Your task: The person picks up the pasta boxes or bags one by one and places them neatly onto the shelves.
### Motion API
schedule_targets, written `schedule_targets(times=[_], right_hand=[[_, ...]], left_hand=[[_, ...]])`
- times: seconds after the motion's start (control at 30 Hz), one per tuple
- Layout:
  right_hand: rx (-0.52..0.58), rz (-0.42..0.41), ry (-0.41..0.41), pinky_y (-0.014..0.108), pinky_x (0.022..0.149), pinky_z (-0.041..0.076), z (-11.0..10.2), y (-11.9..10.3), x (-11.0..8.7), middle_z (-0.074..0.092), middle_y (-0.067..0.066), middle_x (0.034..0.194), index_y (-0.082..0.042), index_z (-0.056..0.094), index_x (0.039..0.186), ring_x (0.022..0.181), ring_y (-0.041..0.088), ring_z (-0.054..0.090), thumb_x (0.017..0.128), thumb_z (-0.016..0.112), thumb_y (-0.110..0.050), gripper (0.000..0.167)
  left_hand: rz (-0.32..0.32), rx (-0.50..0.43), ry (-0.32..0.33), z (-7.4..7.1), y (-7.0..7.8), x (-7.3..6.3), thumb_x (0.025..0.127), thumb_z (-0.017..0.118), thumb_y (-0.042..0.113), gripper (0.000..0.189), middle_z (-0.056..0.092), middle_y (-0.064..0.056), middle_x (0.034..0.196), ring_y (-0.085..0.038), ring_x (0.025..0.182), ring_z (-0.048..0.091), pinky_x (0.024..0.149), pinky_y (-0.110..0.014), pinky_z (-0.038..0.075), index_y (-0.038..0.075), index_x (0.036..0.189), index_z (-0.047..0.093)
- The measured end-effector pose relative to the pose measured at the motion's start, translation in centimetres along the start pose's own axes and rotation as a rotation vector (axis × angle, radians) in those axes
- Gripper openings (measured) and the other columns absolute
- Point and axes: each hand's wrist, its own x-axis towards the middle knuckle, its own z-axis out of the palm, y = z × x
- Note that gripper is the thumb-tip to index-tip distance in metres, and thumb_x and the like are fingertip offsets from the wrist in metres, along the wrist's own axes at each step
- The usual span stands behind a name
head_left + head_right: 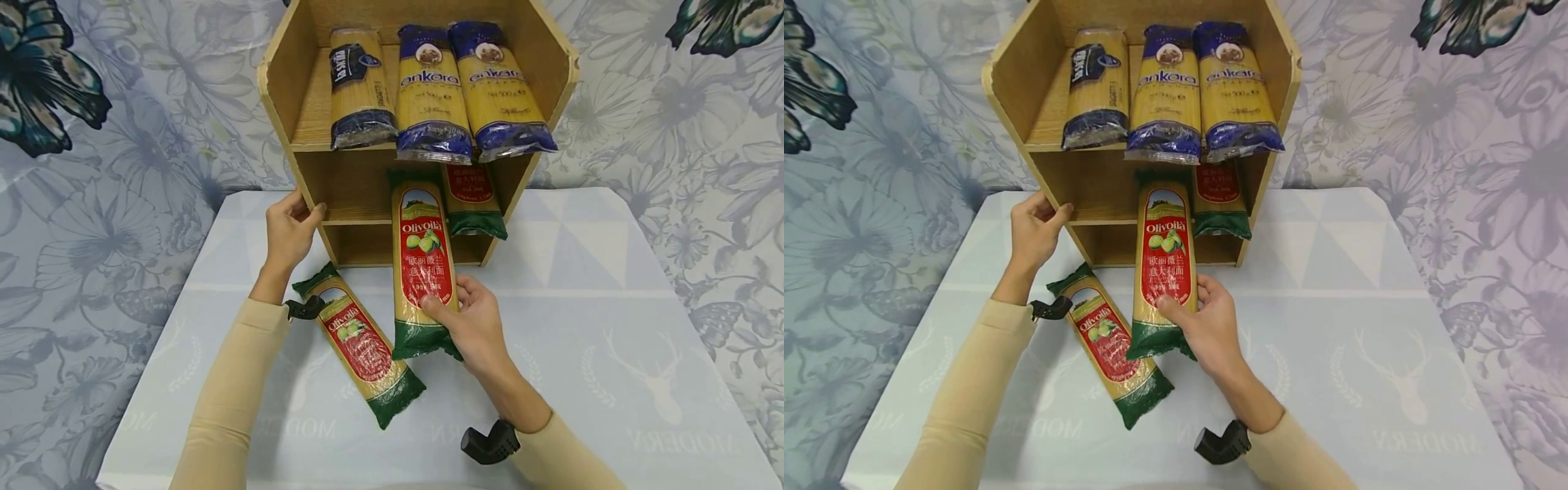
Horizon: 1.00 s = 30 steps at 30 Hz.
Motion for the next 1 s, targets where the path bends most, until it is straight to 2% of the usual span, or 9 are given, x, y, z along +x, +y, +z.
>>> schedule_targets(times=[0.5,0.8,1.0], right_hand=[[-0.081,0.003,0.075,0.031,0.079,0.062,0.8,-0.7,3.1,0.068,0.019,0.119,0.007,0.047,0.137,0.096,0.027,0.071,0.092,0.078,-0.015,0.058],[-0.078,-0.012,0.074,0.031,0.078,0.062,0.7,-0.9,4.5,0.069,0.020,0.116,0.008,0.049,0.135,0.094,0.026,0.071,0.092,0.078,-0.015,0.058],[-0.092,-0.013,0.054,0.029,0.081,0.061,0.6,-0.8,4.6,0.066,0.019,0.123,0.008,0.045,0.141,0.101,0.026,0.069,0.092,0.078,-0.015,0.063]], left_hand=[[0.009,-0.005,0.000,-0.1,0.1,-0.1,0.091,0.064,-0.011,0.034,0.066,-0.033,0.119,-0.047,0.109,0.066,0.090,-0.029,0.058,-0.014,0.125,0.064],[0.013,0.008,0.002,0.0,0.3,-0.1,0.092,0.063,-0.011,0.032,0.066,-0.034,0.118,-0.046,0.108,0.067,0.090,-0.028,0.057,-0.015,0.123,0.065],[0.005,0.012,0.005,0.0,0.3,-0.1,0.092,0.063,-0.011,0.032,0.066,-0.033,0.119,-0.044,0.108,0.067,0.091,-0.029,0.057,-0.015,0.124,0.065]])
